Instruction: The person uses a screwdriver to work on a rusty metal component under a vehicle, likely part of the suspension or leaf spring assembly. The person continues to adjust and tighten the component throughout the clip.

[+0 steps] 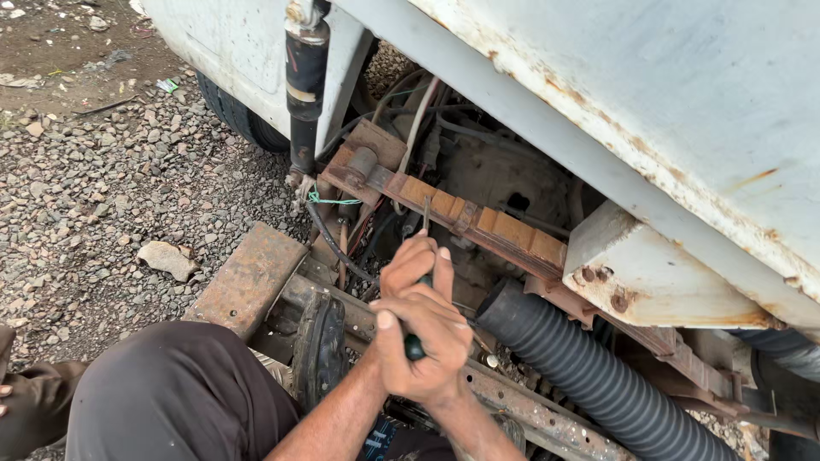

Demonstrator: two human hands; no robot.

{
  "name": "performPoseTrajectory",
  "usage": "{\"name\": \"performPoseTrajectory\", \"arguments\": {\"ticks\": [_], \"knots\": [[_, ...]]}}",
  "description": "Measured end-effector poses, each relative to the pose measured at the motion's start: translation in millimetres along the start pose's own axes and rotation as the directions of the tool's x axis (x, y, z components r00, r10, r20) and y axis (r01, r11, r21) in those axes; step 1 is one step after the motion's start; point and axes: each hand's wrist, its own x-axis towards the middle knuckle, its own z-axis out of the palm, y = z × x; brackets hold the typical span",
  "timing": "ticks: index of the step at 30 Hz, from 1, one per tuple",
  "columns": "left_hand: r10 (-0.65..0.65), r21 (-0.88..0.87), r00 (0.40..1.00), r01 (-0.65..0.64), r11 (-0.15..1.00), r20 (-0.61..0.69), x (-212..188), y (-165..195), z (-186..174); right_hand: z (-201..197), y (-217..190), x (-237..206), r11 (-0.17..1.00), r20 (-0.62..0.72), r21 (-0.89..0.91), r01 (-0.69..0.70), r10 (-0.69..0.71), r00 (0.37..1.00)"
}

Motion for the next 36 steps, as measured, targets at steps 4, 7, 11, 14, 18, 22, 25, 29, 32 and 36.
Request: {"name": "performPoseTrajectory", "arguments": {"ticks": [4, 7, 11, 14, 18, 22, 25, 29, 32, 36], "knots": [[0.09, 0.033, 0.992, -0.087, 0.996, -0.092, -6.1, -0.7, 5.9, -3.1, -0.9, -6.2, 1.0, -0.031, 0.012, -0.009, 0.01, 0.999], [0.085, 0.016, 0.993, -0.084, 0.996, -0.086, -8.6, -3.2, 4.7, -4.2, -0.5, -9.6, 0.998, -0.022, 0.053, -0.013, 0.015, 1.0], [0.076, 0.022, 0.993, -0.075, 0.997, -0.085, -8.8, -4.7, 3.8, -3.5, -0.6, -7.4, 0.999, -0.016, 0.031, -0.012, 0.013, 1.0], [0.066, 0.038, 0.994, -0.064, 0.997, -0.084, -8.0, -3.0, 6.0, -4.2, -1.1, -4.4, 1.0, -0.003, 0.031, -0.006, 0.006, 1.0], [0.091, 0.071, 0.989, -0.083, 0.994, -0.12, -6.6, -0.5, 8.5, -7.2, 2.4, -7.0, 0.998, -0.001, 0.063, -0.005, 0.005, 1.0], [0.104, 0.111, 0.989, -0.092, 0.989, -0.103, -7.3, -1.9, 10.6, -10.5, 7.6, -12.5, 0.992, -0.007, 0.126, -0.013, 0.014, 1.0], [0.096, 0.157, 0.992, -0.083, 0.984, -0.081, -8.4, -4.6, 14.1, -17.3, 10.8, -10.0, 0.989, -0.046, 0.146, -0.003, 0.01, 0.999], [0.089, 0.199, 0.995, -0.096, 0.975, 0.042, -5.9, -8.1, 18.7, -36.9, 27.4, 2.2, 0.971, -0.087, 0.237, -0.038, 0.06, 0.994], [0.091, 0.214, 0.985, -0.121, 0.969, 0.148, -5.5, -5.3, 18.7, -53.1, 48.3, 2.9, 0.915, -0.112, 0.396, 0.07, -0.028, 0.993], [0.124, 0.231, 0.963, -0.181, 0.956, 0.241, -6.5, 4.2, 16.3, -70.1, 64.0, -13.1, 0.879, -0.352, 0.473, -0.059, 0.25, 0.902]]}}
